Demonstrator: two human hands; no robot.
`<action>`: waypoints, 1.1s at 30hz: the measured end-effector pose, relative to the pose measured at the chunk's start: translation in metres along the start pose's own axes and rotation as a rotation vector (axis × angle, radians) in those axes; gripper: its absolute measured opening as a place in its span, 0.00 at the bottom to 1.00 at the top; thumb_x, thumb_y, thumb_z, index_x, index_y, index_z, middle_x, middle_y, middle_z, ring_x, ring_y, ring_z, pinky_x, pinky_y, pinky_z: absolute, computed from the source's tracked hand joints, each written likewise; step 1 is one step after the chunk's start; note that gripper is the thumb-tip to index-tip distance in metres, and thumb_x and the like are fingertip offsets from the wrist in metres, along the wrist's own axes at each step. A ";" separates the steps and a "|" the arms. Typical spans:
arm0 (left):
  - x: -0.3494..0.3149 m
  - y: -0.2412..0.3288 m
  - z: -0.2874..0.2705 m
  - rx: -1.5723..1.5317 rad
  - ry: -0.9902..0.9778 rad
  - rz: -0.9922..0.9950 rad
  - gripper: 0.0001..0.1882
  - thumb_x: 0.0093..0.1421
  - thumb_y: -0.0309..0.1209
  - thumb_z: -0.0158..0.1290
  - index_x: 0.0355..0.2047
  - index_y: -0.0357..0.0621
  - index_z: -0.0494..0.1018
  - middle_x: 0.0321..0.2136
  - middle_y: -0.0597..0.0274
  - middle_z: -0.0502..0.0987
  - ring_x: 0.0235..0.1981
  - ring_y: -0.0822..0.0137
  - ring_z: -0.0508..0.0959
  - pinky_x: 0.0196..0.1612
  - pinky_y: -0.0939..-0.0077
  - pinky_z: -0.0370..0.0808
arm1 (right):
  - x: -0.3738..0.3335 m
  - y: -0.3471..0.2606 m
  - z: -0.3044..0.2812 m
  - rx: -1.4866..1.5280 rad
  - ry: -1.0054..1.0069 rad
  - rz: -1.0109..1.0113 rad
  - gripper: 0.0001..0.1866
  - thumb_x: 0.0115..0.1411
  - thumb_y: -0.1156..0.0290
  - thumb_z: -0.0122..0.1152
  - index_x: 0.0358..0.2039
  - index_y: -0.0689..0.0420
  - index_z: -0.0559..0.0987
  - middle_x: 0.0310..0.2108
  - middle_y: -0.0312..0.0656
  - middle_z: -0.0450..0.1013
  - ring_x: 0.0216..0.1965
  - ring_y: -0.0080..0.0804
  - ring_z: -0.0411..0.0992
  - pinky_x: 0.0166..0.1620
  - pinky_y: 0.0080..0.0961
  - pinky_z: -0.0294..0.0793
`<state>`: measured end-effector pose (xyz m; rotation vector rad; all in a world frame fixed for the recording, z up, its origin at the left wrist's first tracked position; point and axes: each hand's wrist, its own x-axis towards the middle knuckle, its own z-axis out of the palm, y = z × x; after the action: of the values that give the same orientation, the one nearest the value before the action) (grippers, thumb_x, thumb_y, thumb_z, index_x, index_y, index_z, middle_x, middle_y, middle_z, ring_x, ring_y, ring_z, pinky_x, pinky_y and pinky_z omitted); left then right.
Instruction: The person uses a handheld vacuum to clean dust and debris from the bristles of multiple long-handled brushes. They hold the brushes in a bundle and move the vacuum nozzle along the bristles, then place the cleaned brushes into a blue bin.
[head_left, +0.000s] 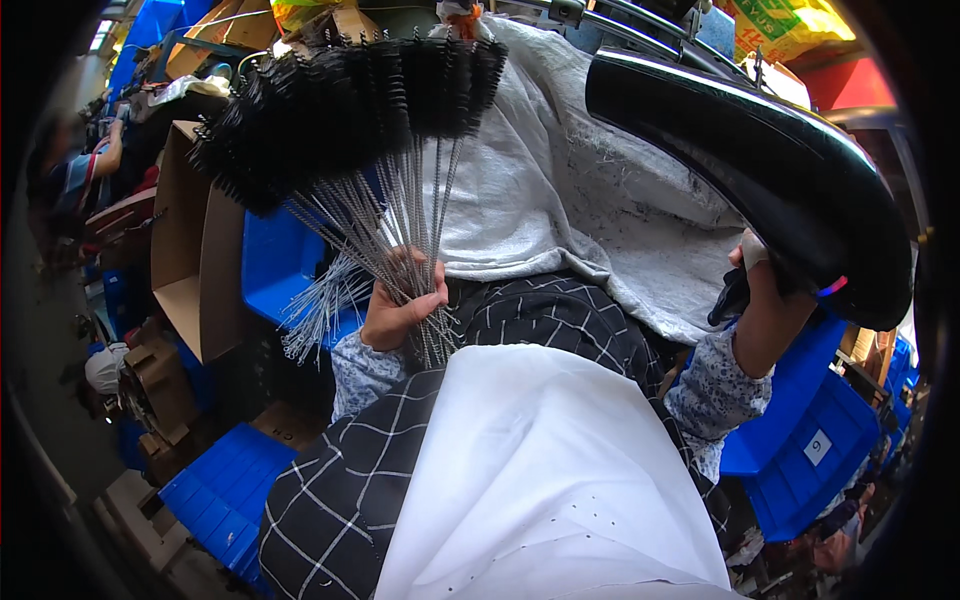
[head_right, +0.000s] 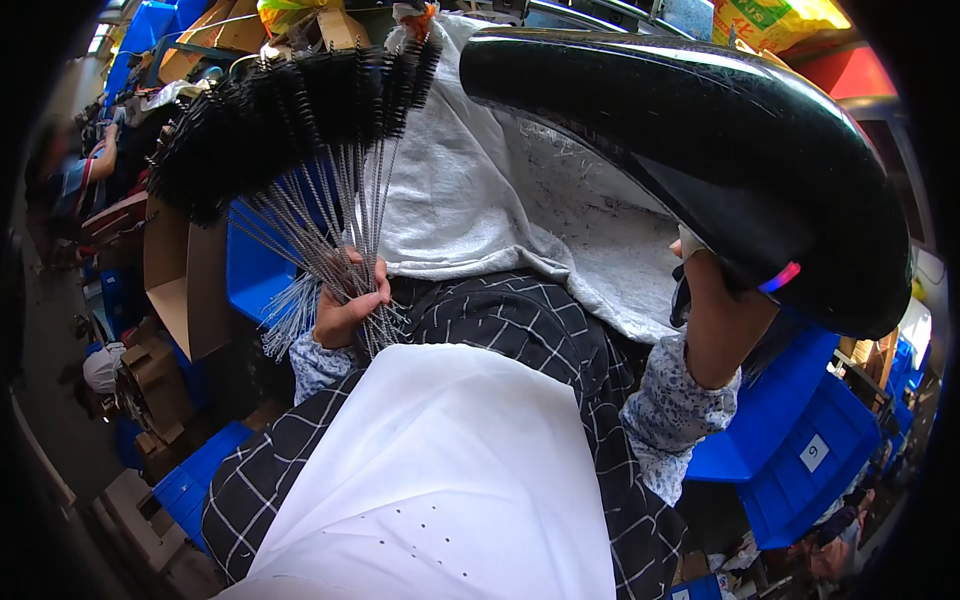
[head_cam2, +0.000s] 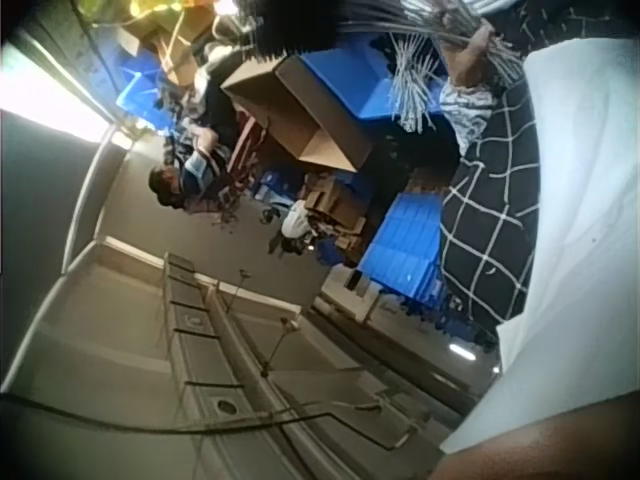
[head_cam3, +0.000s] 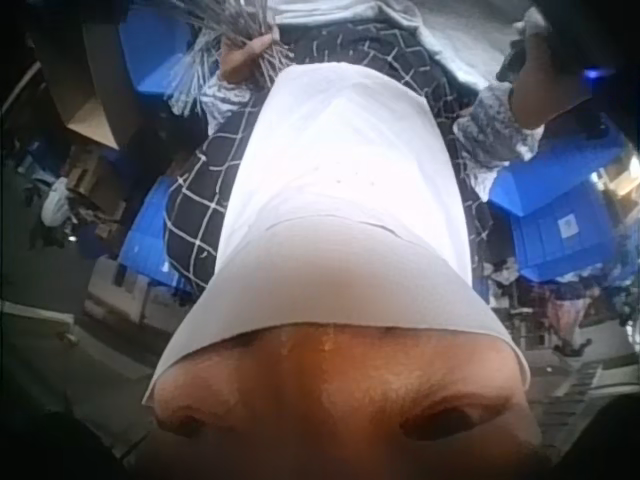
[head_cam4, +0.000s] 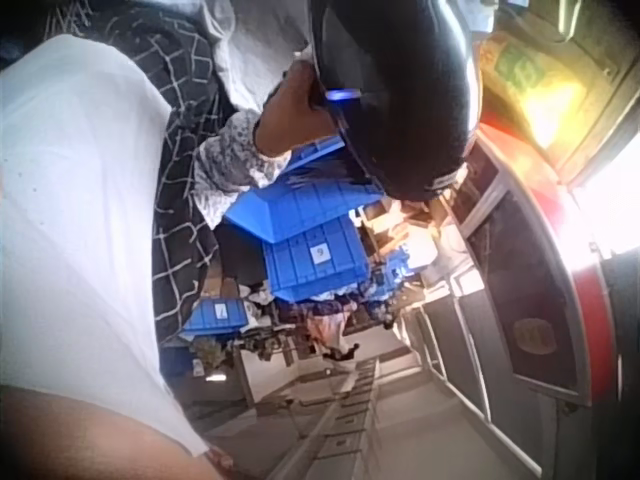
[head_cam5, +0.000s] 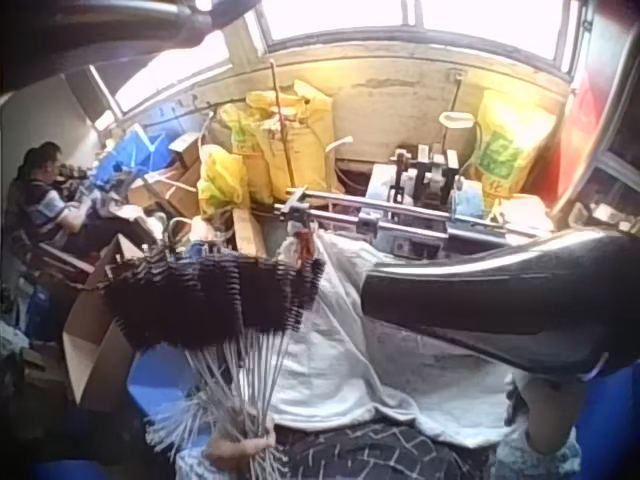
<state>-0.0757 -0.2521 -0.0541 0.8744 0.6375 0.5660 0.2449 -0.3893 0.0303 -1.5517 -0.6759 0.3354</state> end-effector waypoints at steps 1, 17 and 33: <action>-0.001 0.004 -0.002 0.078 0.004 0.025 0.27 0.44 0.17 0.54 0.45 0.45 0.59 0.34 0.57 0.67 0.33 0.69 0.71 0.37 0.78 0.69 | 0.001 0.000 0.001 -0.087 0.050 0.005 0.11 0.47 0.77 0.57 0.32 0.68 0.71 0.24 0.46 0.70 0.20 0.29 0.69 0.25 0.22 0.69; -0.003 0.013 -0.019 0.636 0.223 0.204 0.38 0.46 0.17 0.53 0.55 0.51 0.49 0.50 0.60 0.58 0.41 0.72 0.67 0.43 0.80 0.69 | -0.001 0.010 -0.022 -0.514 -0.010 -0.359 0.08 0.47 0.79 0.52 0.29 0.69 0.70 0.23 0.48 0.68 0.21 0.32 0.67 0.25 0.23 0.68; 0.007 0.040 -0.008 1.017 0.278 0.372 0.34 0.48 0.18 0.52 0.54 0.40 0.50 0.42 0.55 0.66 0.40 0.69 0.69 0.42 0.79 0.69 | 0.008 -0.002 -0.009 -0.106 0.130 -0.068 0.12 0.47 0.77 0.53 0.34 0.68 0.70 0.23 0.45 0.69 0.21 0.30 0.67 0.26 0.21 0.67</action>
<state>-0.0842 -0.2224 -0.0271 1.9165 1.0513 0.7041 0.2558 -0.3923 0.0349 -1.6316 -0.6517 0.1478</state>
